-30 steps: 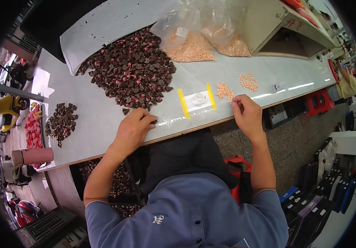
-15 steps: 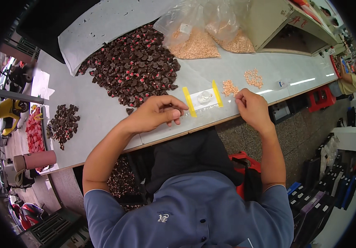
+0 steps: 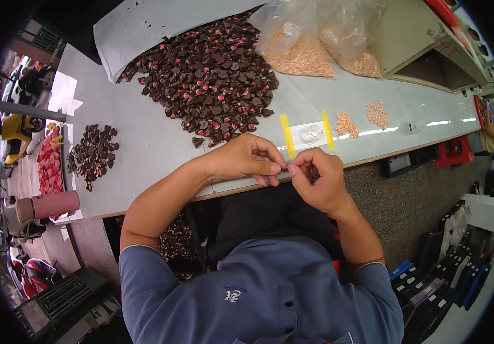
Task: Sorting and inspecting small plastic components on a workbench.
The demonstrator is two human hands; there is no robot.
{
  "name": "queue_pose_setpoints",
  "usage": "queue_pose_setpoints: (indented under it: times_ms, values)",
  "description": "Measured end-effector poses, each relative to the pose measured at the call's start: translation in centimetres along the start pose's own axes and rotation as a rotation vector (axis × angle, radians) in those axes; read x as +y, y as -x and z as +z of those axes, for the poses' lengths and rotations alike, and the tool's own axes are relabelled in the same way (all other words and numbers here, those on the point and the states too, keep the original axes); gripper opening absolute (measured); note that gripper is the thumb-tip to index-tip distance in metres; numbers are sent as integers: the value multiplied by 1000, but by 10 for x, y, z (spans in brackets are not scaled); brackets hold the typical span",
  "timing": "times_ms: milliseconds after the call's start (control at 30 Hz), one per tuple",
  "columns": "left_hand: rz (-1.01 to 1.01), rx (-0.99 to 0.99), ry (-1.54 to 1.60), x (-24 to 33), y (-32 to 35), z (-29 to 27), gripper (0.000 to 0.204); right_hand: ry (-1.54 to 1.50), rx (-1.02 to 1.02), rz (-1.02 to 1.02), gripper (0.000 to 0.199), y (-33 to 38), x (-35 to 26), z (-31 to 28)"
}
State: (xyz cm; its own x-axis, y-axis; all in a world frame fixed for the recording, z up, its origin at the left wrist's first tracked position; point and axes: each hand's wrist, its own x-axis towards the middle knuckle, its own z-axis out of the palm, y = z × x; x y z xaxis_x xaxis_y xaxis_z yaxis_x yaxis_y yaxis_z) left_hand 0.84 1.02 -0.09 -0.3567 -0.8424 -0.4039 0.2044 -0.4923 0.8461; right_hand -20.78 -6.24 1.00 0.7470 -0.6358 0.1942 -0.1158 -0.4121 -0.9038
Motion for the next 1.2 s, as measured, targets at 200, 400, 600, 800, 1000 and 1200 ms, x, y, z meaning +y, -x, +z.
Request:
queue_pose_setpoints:
  times_ms: [200, 400, 600, 800, 1000, 1200]
  values:
    - [37, 22, 79, -1, 2, -1, 23, -107, 11, -4, 7, -3, 6, 18]
    - [33, 19, 88, -2, 1, -1, 24, -52, 31, -10, 6, 0, 11, 18]
    - [41, 37, 102, -5, -1, -1, 22, -10, 92, -103, 10, 1, 10, 15]
    - [28, 45, 39, -3, 0, 1, 20, 102, -65, -136, 9, -9, 4, -3]
    - [11, 35, 10, -4, 0, 0, 19, 234, -117, -213, 9, -11, 7, -1]
    - [6, 35, 11, -3, 1, 1, 20, 270, -122, -313, 10, -13, 9, -4]
